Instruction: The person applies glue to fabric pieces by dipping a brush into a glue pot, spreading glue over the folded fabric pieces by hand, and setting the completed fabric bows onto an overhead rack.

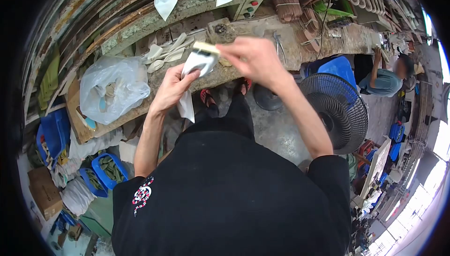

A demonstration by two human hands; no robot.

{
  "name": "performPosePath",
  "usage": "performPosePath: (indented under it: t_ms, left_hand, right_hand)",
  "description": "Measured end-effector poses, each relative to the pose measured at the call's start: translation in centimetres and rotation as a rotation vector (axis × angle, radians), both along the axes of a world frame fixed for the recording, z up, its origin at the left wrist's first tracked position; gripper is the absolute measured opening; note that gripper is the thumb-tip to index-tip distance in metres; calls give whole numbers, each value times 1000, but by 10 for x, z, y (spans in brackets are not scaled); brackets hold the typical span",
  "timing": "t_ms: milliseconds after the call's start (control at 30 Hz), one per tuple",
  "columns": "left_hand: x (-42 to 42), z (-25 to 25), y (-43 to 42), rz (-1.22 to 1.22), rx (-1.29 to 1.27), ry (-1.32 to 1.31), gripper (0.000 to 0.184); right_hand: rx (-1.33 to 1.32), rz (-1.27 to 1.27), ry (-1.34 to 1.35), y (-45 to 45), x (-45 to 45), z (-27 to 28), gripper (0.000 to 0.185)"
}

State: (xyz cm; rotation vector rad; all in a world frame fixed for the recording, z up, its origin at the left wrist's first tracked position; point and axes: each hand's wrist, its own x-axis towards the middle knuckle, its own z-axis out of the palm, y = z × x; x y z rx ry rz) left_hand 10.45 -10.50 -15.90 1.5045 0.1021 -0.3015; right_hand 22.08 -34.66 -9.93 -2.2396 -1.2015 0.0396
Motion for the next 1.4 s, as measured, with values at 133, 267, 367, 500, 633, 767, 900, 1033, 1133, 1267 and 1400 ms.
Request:
performPosePath:
  t_ms: [133,267,367,500,633,767,900,1033,1133,1267,1400]
  left_hand:
    - [0,5,5,-13,46,-40,26]
    - [-3,8,14,-71,153,-23,30]
    - [-7,4,12,-2,116,-138,28]
    - [-11,2,16,1,184,-134,26]
    - [-16,10,16,87,-45,-45,22]
    - [-14,5,11,292,-379,-7,19]
    - [-19,15,2,364,-575,23,15]
    - [-20,28,-3,353,-697,46,14]
    - [-22,30,-2,325,-762,1,17]
    - [-21,37,-3,354,-599,50,18]
    - [-22,38,0,241,-260,-80,16]
  right_hand:
    - [56,-50,-95,1,8,23,28]
    - [-68,8,-254,7,25,-1,19]
    - [71,25,-211,11,18,24,19]
    - [-105,64,-274,18,25,3,23]
    - [122,134,-240,16,3,26,23]
    - [170,-195,-175,10,16,3,23]
    - [157,-132,-130,18,-10,-1,23]
    - [400,-177,-162,11,-14,15,25]
    - [155,-302,-70,12,-18,-7,27]
    - [662,-88,-184,12,-20,8,17]
    - [373,-244,-164,-7,15,22,18]
